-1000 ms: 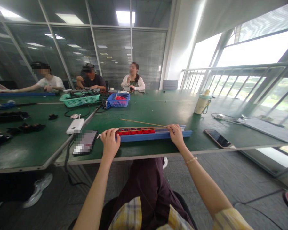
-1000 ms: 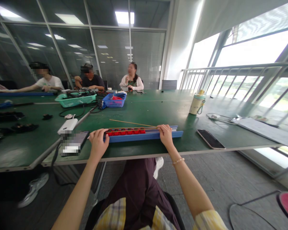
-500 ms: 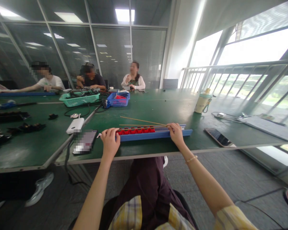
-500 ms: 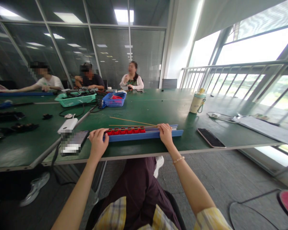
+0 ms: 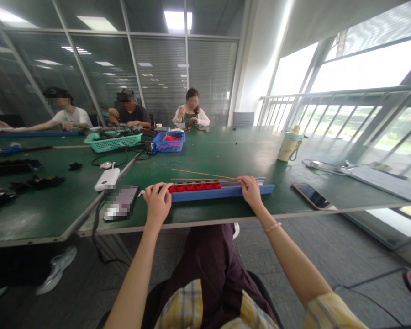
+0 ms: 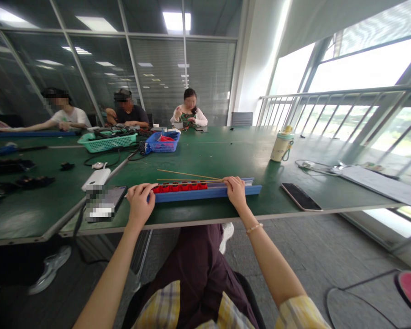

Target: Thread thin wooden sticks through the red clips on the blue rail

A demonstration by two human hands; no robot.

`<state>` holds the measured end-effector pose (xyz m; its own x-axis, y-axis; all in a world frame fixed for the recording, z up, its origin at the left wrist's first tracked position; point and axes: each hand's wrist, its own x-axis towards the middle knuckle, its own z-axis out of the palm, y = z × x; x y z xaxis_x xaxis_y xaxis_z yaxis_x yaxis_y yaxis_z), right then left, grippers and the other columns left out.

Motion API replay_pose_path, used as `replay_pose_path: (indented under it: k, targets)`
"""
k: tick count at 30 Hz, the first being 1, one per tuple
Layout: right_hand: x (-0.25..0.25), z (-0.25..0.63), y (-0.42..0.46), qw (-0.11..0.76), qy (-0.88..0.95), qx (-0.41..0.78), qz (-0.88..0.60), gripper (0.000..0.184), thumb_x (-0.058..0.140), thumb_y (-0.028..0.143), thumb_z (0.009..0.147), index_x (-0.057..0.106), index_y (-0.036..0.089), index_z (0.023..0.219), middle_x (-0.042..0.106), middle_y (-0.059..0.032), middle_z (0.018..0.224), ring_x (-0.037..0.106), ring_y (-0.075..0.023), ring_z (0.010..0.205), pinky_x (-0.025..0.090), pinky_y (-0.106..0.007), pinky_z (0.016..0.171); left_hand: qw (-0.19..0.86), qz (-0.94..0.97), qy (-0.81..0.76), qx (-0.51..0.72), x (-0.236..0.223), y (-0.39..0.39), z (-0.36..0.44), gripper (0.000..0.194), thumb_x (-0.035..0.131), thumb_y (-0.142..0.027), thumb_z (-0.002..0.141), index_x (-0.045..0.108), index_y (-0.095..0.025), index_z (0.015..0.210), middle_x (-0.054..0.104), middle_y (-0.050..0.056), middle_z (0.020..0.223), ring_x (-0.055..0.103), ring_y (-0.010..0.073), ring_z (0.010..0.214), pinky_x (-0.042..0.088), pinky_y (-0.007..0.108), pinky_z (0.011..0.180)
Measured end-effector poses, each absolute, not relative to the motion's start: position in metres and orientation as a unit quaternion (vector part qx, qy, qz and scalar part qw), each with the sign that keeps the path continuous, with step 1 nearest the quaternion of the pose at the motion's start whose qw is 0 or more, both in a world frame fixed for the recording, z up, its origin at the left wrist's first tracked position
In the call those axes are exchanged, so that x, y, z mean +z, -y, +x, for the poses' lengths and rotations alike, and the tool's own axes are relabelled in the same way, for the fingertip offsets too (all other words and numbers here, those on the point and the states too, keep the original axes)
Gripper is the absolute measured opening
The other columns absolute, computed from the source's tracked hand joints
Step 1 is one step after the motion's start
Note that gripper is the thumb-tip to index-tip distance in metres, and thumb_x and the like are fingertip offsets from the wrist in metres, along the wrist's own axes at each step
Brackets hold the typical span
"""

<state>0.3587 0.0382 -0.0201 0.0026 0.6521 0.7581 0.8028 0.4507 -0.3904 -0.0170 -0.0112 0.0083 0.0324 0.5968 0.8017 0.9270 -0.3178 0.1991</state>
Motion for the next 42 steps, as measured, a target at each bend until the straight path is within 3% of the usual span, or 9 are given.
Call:
replay_pose_path:
  k: [23, 30, 39, 42]
  targets:
    - [-0.016, 0.363, -0.036, 0.574, 0.64, -0.076, -0.505, 0.025, 0.046, 0.031, 0.095, 0.068, 0.023, 0.086, 0.072, -0.007, 0.089, 0.059, -0.0248, 0.091, 0.044, -0.039, 0.087, 0.186, -0.692, 0.548, -0.431, 0.007, 0.009, -0.017, 0.03, 0.047, -0.02, 0.091, 0.071, -0.025, 0.109, 0.065, 0.008, 0.111, 0.045, 0.0277, 0.108, 0.037, 0.045, 0.098]
    - [-0.014, 0.362, -0.036, 0.558, 0.649, -0.097, -0.509, 0.025, 0.047, 0.031, 0.095, 0.069, 0.023, 0.088, 0.071, -0.0065, 0.088, 0.058, -0.0253, 0.094, 0.041, -0.04, 0.089, 0.191, -0.69, 0.552, -0.427, 0.009, 0.01, -0.016, 0.032, 0.046, -0.022, 0.091, 0.07, -0.026, 0.112, 0.065, 0.008, 0.111, 0.045, 0.0285, 0.108, 0.037, 0.045, 0.099]
    - [-0.007, 0.355, -0.033, 0.545, 0.677, -0.091, -0.486, 0.024, 0.047, 0.033, 0.097, 0.069, 0.025, 0.089, 0.07, -0.006, 0.09, 0.059, -0.0255, 0.097, 0.041, -0.041, 0.089, 0.213, -0.687, 0.547, -0.428, 0.016, 0.01, -0.02, 0.041, 0.045, -0.023, 0.092, 0.061, -0.022, 0.129, 0.062, 0.012, 0.118, 0.049, 0.0286, 0.108, 0.039, 0.046, 0.098]
    - [-0.005, 0.353, -0.033, 0.545, 0.683, -0.089, -0.478, 0.024, 0.047, 0.033, 0.097, 0.069, 0.025, 0.09, 0.07, -0.0061, 0.09, 0.059, -0.026, 0.097, 0.041, -0.043, 0.089, 0.221, -0.699, 0.533, -0.422, 0.018, 0.01, -0.022, 0.039, 0.046, -0.023, 0.091, 0.065, -0.025, 0.125, 0.063, 0.011, 0.12, 0.049, 0.0282, 0.108, 0.041, 0.046, 0.096]
